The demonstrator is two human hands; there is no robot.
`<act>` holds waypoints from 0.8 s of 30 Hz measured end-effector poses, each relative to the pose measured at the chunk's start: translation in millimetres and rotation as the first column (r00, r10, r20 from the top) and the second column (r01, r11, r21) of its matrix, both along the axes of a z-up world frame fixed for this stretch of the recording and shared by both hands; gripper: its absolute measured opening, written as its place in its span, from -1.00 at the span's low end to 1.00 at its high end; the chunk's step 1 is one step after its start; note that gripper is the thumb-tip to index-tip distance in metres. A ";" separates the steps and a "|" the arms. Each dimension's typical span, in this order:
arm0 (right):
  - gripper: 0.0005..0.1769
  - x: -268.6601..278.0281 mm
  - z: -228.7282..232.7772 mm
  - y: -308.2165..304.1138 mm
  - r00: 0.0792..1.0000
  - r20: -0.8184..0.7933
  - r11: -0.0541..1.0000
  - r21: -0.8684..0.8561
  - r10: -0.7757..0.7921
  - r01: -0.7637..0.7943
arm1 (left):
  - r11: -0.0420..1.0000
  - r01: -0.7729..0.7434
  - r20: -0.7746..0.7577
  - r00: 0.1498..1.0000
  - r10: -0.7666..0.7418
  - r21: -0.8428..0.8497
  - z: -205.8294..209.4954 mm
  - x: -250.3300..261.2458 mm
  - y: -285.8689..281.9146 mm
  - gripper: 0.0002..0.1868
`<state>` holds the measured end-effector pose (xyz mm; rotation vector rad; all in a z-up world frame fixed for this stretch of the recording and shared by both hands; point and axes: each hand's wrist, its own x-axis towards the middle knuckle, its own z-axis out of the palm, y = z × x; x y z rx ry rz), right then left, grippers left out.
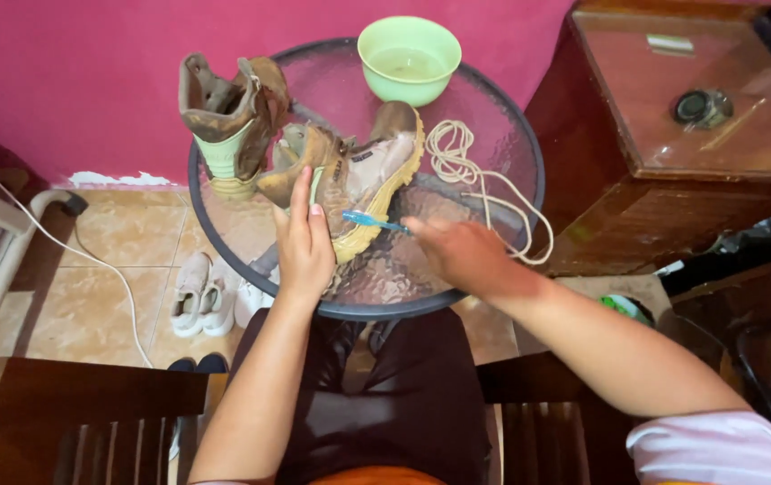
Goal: Cleaning a pair of tan work boots using a small brush and a bowl of cleaning solution on a glass table.
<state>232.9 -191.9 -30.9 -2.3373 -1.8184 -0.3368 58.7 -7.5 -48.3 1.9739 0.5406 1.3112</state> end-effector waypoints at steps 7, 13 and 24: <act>-0.53 24.6 -36.1 3.1 0.984 0.137 0.993 0.034 -0.116 0.113 | 0.998 0.013 0.009 1.000 -0.014 0.059 13.8 -0.9 -11.3 -0.49; -0.57 59.1 -20.1 6.7 0.974 -0.058 0.976 0.002 -0.219 0.219 | 0.994 0.036 -0.001 0.999 -0.036 0.105 -28.1 3.0 1.8 -0.49; -0.65 71.0 -5.2 3.9 0.933 0.154 0.945 0.053 -0.326 0.322 | 0.978 -0.009 -0.015 1.000 0.012 0.208 -46.3 8.6 9.2 -0.47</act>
